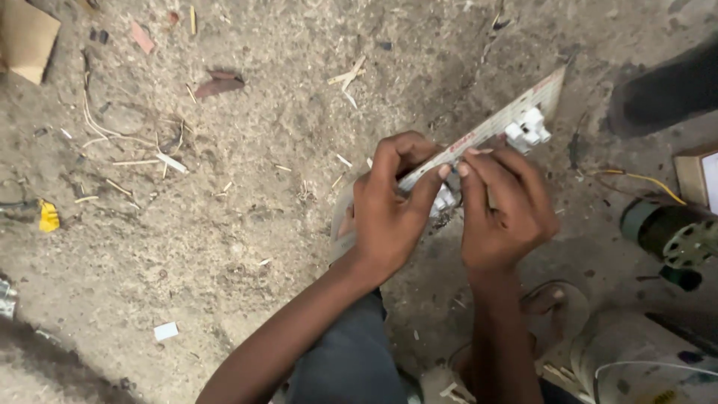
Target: The person picks up a white plastic electrical switchboard and inserts small white plastic components into its slots. They repeatedly adjust and reposition the components within the board while holding it with both hands.
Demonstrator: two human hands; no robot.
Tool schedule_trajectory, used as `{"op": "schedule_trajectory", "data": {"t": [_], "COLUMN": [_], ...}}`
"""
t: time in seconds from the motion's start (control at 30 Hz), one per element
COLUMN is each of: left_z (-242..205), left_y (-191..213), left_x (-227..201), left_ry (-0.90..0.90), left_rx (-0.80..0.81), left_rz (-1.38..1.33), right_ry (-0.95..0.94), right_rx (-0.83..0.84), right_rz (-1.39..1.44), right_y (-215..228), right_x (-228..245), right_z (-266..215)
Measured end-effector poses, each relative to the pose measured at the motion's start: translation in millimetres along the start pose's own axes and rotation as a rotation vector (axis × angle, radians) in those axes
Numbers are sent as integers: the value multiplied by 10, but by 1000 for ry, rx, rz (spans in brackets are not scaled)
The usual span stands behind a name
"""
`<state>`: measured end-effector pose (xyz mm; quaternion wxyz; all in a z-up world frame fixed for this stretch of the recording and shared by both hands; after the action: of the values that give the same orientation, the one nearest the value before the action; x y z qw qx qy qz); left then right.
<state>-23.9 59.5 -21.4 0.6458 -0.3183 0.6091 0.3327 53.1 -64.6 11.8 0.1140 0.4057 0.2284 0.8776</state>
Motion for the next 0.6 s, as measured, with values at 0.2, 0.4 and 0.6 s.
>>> {"op": "schedule_trajectory", "data": {"t": [0.2, 0.4, 0.6], "left_z": [-39, -72, -54], "left_y": [44, 47, 22], "left_x": [20, -43, -89], "left_ry": [-63, -83, -109], "left_rx": [-9, 10, 30], "left_rz": [27, 78, 66], "right_ry": [13, 19, 149], "right_rx": [4, -33, -8], "right_rz": [36, -6, -142], "right_y": [-55, -67, -32], "right_x": [19, 52, 128], "right_z": [-91, -128, -70]}}
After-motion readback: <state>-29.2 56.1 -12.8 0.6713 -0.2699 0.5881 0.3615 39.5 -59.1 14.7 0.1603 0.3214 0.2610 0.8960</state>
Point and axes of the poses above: each hand's wrist, its own z-axis towards the middle knuckle, its own y-axis out of the back of the hand, x = y × z, the point moved 7 cm from there along z, towards the middle knuckle, and after that the axes turned 9 degrees about -x, right-handed, at the moved point
